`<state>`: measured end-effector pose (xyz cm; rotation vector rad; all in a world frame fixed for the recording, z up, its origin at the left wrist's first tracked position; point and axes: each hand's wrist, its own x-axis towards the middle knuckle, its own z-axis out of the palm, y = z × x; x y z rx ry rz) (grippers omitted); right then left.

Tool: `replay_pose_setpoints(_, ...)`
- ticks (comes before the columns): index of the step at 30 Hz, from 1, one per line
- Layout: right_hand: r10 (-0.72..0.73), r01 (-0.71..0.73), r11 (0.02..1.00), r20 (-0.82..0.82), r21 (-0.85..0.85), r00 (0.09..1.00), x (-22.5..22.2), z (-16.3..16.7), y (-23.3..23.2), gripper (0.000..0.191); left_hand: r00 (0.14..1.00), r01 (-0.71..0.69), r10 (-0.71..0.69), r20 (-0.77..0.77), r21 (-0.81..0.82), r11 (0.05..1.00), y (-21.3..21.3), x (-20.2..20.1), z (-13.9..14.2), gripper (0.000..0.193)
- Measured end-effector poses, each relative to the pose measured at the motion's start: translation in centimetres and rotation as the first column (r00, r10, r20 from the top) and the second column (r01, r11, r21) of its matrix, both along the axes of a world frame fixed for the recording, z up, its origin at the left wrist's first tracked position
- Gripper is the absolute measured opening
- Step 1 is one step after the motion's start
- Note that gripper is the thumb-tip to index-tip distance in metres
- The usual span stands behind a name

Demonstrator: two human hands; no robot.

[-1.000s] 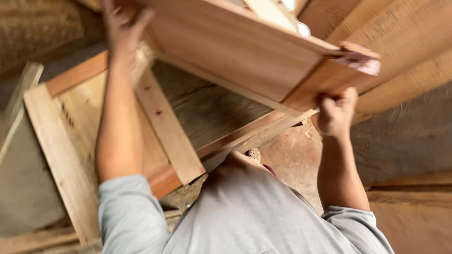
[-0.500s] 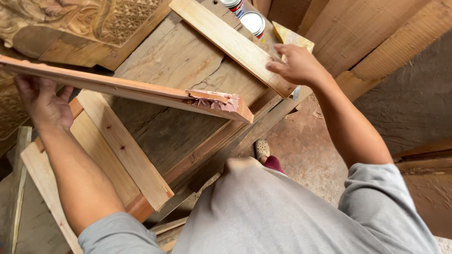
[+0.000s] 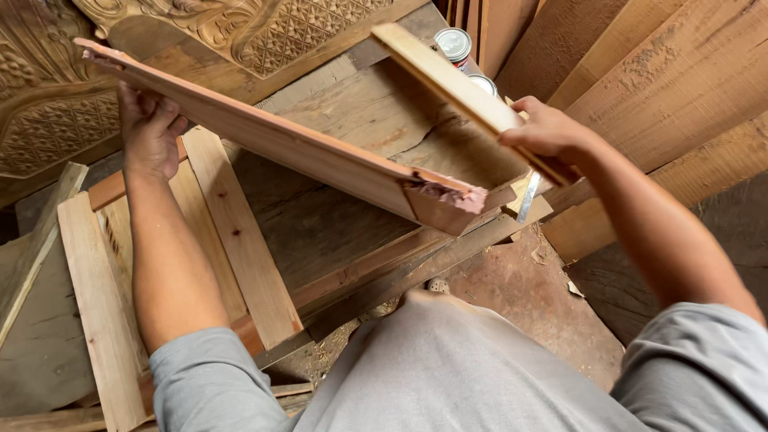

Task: The person applies pink wood filler to the edge of a wooden frame rail using a small putty knife, then fits a wooden panel into the frame and aligns it. They retrieve a hammer and nails from a toolbox and hammer nails along the frame joints to secure the panel.

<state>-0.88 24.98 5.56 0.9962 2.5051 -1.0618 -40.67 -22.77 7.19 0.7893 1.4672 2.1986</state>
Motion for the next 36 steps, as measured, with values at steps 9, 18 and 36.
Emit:
replay_pose_setpoints(9,-0.099,-0.139,0.928,-0.587,-0.346,0.803,6.2,10.2,1.8,0.080,0.996,0.004,-0.002,-0.084,0.017,1.000,1.2,-1.7,0.7,0.104)
replay_pose_setpoints(18,0.054,-0.081,0.997,-0.591,-0.019,0.805,8.0,15.8,-2.3,0.088,0.994,-0.021,0.012,-0.109,-0.074,0.997,0.6,-3.4,0.1,0.118)
replay_pose_setpoints(36,0.641,-0.505,0.633,-0.031,0.587,0.767,-15.8,24.8,-11.6,0.072,0.983,-0.104,0.106,-0.151,0.020,0.994,1.9,-5.8,-2.2,0.141)
